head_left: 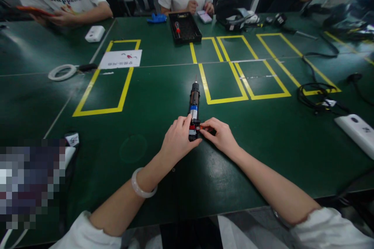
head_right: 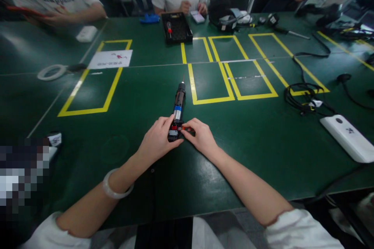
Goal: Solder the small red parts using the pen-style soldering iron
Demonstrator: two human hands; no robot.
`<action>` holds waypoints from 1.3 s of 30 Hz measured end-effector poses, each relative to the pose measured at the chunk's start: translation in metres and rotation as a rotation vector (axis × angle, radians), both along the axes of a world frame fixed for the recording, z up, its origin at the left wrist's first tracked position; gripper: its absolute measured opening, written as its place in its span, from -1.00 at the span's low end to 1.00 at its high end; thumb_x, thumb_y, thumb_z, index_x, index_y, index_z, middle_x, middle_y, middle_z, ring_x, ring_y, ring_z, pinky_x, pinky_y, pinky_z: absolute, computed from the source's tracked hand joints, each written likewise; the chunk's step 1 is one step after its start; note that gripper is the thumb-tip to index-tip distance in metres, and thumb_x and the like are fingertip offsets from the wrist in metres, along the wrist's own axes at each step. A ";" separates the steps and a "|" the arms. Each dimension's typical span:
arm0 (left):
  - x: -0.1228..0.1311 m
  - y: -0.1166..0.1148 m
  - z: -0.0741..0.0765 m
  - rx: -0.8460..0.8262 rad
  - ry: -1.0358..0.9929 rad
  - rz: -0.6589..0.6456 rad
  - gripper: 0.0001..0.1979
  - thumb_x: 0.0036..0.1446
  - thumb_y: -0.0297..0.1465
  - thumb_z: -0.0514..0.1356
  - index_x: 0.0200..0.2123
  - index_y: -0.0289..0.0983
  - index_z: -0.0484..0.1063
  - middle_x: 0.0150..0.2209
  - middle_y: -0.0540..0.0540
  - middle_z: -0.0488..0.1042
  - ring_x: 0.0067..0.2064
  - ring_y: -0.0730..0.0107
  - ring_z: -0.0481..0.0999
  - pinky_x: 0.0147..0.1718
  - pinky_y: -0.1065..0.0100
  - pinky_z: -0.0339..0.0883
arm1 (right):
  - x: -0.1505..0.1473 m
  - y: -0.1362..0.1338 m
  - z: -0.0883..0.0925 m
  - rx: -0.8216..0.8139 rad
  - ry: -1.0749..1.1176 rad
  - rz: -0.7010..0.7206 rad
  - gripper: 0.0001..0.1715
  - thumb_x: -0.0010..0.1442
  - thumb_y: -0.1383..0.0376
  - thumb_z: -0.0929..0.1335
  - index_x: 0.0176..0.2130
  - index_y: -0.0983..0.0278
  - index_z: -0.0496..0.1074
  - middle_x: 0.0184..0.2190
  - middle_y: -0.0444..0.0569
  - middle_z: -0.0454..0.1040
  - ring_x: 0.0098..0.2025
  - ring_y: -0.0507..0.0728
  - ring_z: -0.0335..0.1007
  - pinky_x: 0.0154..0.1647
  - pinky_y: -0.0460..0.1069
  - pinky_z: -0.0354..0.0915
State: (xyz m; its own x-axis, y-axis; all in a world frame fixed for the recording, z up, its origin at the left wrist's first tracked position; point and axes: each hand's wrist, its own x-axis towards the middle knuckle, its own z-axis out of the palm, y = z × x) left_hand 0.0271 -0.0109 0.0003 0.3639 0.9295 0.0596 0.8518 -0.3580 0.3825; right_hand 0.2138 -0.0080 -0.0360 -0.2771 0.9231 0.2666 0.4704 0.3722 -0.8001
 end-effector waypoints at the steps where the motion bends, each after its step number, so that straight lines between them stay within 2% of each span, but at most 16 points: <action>1: 0.000 0.000 0.000 -0.006 -0.001 -0.002 -0.21 0.00 -0.17 0.29 0.25 -0.31 0.12 -0.03 -0.24 0.33 -0.04 0.07 0.37 -0.06 0.13 0.31 | 0.000 -0.001 0.000 -0.004 0.004 -0.002 -0.88 0.22 0.32 0.37 -0.19 0.22 0.48 -0.31 -0.03 0.47 -0.31 0.10 0.42 -0.27 -0.01 0.36; 7: -0.001 -0.003 -0.001 -0.011 0.006 -0.004 -0.19 0.04 -0.16 0.28 0.28 -0.32 0.07 0.06 -0.28 0.28 0.03 0.05 0.35 -0.04 0.15 0.32 | -0.001 -0.002 0.003 -0.003 -0.029 -0.057 -0.93 0.23 0.33 0.37 -0.26 0.24 0.50 -0.38 -0.05 0.51 -0.37 0.09 0.43 -0.32 -0.02 0.33; 12: 0.005 -0.003 -0.001 0.030 0.042 0.026 -0.24 0.14 -0.07 0.15 0.29 -0.32 0.07 0.01 -0.29 0.29 -0.03 0.05 0.37 -0.11 0.16 0.31 | 0.000 -0.004 0.010 0.019 -0.062 -0.083 -0.82 0.28 0.32 0.31 -0.32 0.25 0.51 -0.40 -0.04 0.53 -0.41 0.09 0.42 -0.35 -0.02 0.30; 19: 0.016 0.006 0.003 0.076 0.222 0.102 -0.30 0.21 -0.03 0.03 0.31 -0.27 0.08 -0.11 -0.23 0.31 -0.11 0.08 0.37 -0.22 0.21 0.26 | 0.002 -0.004 0.009 -0.044 0.028 -0.087 -0.79 0.30 0.26 0.29 -0.23 0.27 0.51 -0.32 -0.03 0.58 -0.37 0.10 0.46 -0.34 -0.04 0.31; 25: 0.009 0.007 0.006 0.101 0.313 0.091 -0.32 0.21 -0.04 0.05 0.33 -0.16 0.05 -0.10 -0.19 0.31 -0.11 0.13 0.36 -0.22 0.24 0.23 | 0.001 -0.003 -0.001 -0.126 0.114 -0.056 -0.79 0.30 0.26 0.29 -0.15 0.26 0.48 -0.29 -0.04 0.60 -0.35 0.08 0.49 -0.29 -0.05 0.35; 32: -0.025 0.009 0.011 0.124 0.417 0.093 -0.32 0.22 -0.04 0.05 0.33 -0.18 0.06 -0.08 -0.25 0.32 -0.12 0.09 0.37 -0.18 0.21 0.22 | 0.001 -0.003 0.000 -0.149 0.114 0.003 -0.81 0.30 0.29 0.28 -0.16 0.25 0.49 -0.26 -0.04 0.60 -0.29 0.09 0.51 -0.23 -0.03 0.37; 39: -0.100 0.028 0.012 0.079 0.511 0.243 -0.31 0.26 -0.03 -0.05 0.35 -0.21 -0.01 0.01 -0.35 0.26 -0.11 -0.01 0.37 -0.22 0.18 0.28 | 0.000 -0.003 0.004 -0.150 0.087 0.025 -0.81 0.29 0.32 0.29 -0.21 0.26 0.51 -0.28 -0.04 0.60 -0.32 0.08 0.50 -0.26 -0.04 0.35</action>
